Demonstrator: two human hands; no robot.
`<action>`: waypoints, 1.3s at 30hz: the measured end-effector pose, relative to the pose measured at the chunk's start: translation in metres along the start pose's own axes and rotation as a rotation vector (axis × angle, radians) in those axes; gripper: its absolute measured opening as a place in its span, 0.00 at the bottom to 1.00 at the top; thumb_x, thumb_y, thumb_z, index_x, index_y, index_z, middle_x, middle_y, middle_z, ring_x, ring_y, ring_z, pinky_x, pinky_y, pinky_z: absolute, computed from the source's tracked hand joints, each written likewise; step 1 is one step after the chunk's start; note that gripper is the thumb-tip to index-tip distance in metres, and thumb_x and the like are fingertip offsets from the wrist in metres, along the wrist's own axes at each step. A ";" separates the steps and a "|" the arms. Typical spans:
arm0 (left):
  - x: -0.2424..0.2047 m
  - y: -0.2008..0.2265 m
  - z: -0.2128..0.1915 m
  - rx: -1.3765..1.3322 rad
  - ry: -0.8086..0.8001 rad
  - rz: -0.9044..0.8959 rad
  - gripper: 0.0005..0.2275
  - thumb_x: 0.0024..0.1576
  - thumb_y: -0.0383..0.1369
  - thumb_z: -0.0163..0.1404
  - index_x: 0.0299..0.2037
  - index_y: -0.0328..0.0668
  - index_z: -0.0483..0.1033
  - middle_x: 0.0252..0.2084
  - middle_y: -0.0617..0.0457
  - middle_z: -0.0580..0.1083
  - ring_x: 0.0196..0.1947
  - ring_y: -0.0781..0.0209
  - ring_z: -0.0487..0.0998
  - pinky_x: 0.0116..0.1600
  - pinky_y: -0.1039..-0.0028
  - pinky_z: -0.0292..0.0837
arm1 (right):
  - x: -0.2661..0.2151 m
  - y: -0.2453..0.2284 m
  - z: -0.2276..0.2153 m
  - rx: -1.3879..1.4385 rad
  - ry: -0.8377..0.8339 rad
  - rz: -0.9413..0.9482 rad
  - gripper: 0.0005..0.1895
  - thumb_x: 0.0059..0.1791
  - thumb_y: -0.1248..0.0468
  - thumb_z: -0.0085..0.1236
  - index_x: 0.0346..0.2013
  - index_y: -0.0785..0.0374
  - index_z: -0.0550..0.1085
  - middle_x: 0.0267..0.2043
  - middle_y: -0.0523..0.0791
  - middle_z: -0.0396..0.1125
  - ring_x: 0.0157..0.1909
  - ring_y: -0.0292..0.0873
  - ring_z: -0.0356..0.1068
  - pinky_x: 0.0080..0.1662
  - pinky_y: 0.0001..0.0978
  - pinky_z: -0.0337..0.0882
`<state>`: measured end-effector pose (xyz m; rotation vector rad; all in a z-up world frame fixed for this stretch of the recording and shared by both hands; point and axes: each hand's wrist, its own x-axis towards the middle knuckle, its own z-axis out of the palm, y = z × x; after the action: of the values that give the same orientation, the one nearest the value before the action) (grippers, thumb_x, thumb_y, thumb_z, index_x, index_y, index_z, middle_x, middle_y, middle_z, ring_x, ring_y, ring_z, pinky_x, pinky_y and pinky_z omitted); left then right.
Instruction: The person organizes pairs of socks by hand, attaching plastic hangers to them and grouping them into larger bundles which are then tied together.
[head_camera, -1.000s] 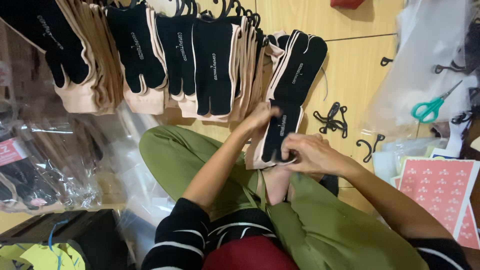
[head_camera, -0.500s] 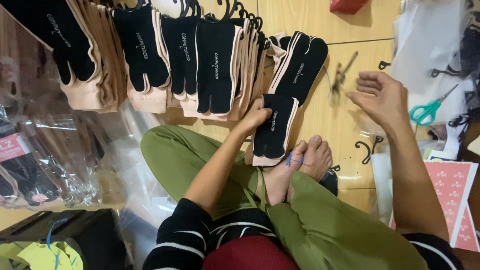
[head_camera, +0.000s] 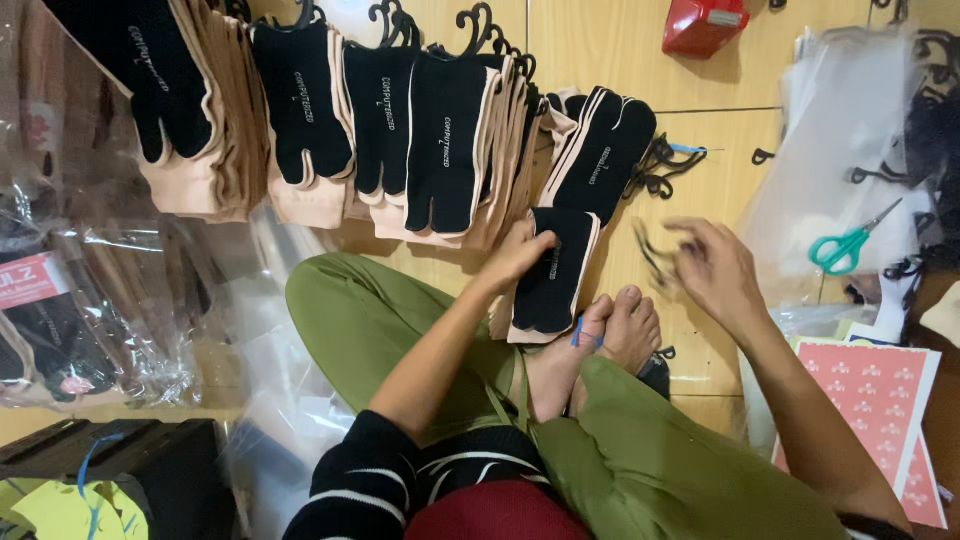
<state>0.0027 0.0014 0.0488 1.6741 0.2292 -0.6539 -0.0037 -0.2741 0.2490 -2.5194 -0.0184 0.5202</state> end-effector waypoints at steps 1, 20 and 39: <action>-0.025 0.042 -0.006 -0.035 -0.005 0.109 0.12 0.52 0.38 0.53 0.34 0.36 0.81 0.34 0.40 0.74 0.43 0.45 0.74 0.52 0.56 0.67 | 0.007 -0.030 -0.007 0.301 0.024 -0.066 0.19 0.49 0.70 0.56 0.55 0.61 0.76 0.39 0.55 0.68 0.49 0.56 0.71 0.53 0.49 0.71; -0.114 0.156 -0.021 0.233 0.024 0.313 0.24 0.63 0.40 0.49 0.19 0.25 0.65 0.20 0.25 0.66 0.26 0.22 0.71 0.32 0.49 0.64 | 0.056 -0.085 0.001 0.141 0.040 -0.575 0.24 0.46 0.73 0.60 0.53 0.46 0.83 0.33 0.47 0.64 0.35 0.55 0.71 0.40 0.42 0.73; -0.127 0.106 -0.048 -0.200 -0.149 -0.049 0.24 0.69 0.50 0.39 0.51 0.33 0.78 0.45 0.37 0.77 0.50 0.49 0.74 0.56 0.51 0.69 | 0.057 -0.108 -0.001 -0.141 -0.245 -0.557 0.14 0.49 0.66 0.54 0.47 0.52 0.80 0.38 0.45 0.63 0.39 0.56 0.73 0.42 0.49 0.74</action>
<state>-0.0349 0.0506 0.2095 1.4253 0.2216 -0.7639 0.0599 -0.1768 0.2862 -2.4146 -0.8456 0.5993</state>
